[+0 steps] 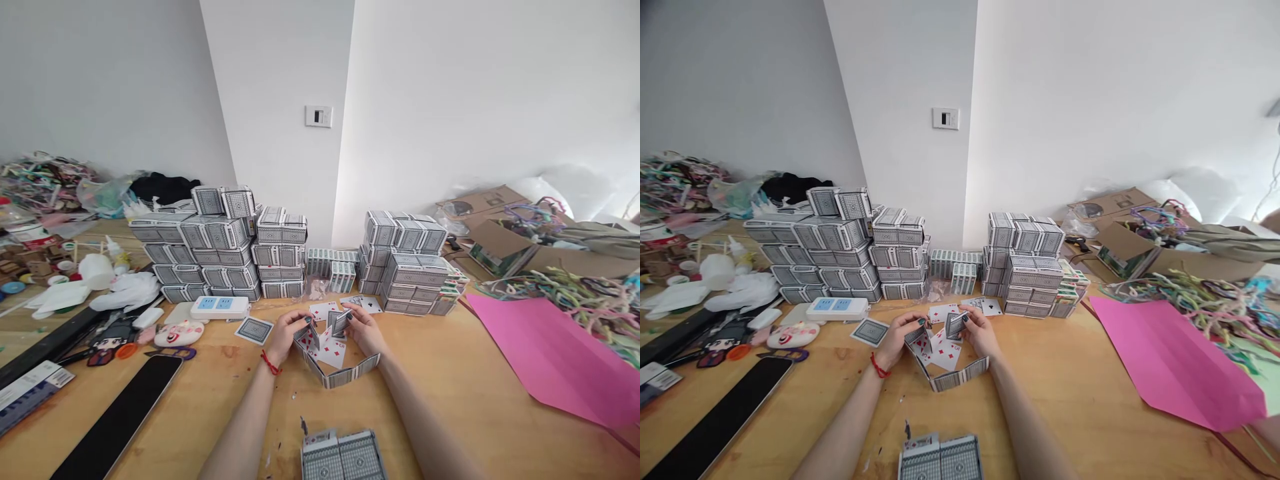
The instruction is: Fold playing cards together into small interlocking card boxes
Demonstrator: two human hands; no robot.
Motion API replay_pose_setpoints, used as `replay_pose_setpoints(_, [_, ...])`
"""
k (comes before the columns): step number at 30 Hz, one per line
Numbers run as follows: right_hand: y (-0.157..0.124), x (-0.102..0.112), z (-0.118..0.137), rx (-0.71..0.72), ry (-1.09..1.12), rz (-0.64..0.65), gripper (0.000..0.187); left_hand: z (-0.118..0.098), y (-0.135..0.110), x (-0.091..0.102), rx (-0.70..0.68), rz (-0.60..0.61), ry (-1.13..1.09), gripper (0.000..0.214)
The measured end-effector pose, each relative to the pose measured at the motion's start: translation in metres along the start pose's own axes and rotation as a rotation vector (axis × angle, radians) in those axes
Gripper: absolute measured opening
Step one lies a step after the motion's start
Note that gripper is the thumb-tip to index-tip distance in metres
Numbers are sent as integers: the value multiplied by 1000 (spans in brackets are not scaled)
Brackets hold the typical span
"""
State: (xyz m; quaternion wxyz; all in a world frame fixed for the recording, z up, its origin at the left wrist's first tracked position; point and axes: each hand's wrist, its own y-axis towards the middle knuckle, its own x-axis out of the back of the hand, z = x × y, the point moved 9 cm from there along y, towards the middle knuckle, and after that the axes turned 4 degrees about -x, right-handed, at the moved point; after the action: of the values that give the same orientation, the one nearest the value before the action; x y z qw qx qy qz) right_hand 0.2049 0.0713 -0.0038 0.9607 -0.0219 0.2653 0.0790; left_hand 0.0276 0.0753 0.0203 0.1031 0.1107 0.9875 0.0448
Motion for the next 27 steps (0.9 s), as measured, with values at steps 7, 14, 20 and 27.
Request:
replay_pose_setpoints(7, [-3,-8,0,-30,-47,57,30,3,0,0,20,-4,-62,19])
replay_pose_setpoints(14, [-3,-11,2,-13,-80,54,29,3,-2,-3,38,0,-84,18])
replay_pose_setpoints(20, [-5,-12,2,-17,-75,61,31,2,-1,-2,37,-4,-74,19])
replay_pose_setpoints(27, [0,-7,-4,-33,-80,65,33,2,-1,1,32,-27,-74,17])
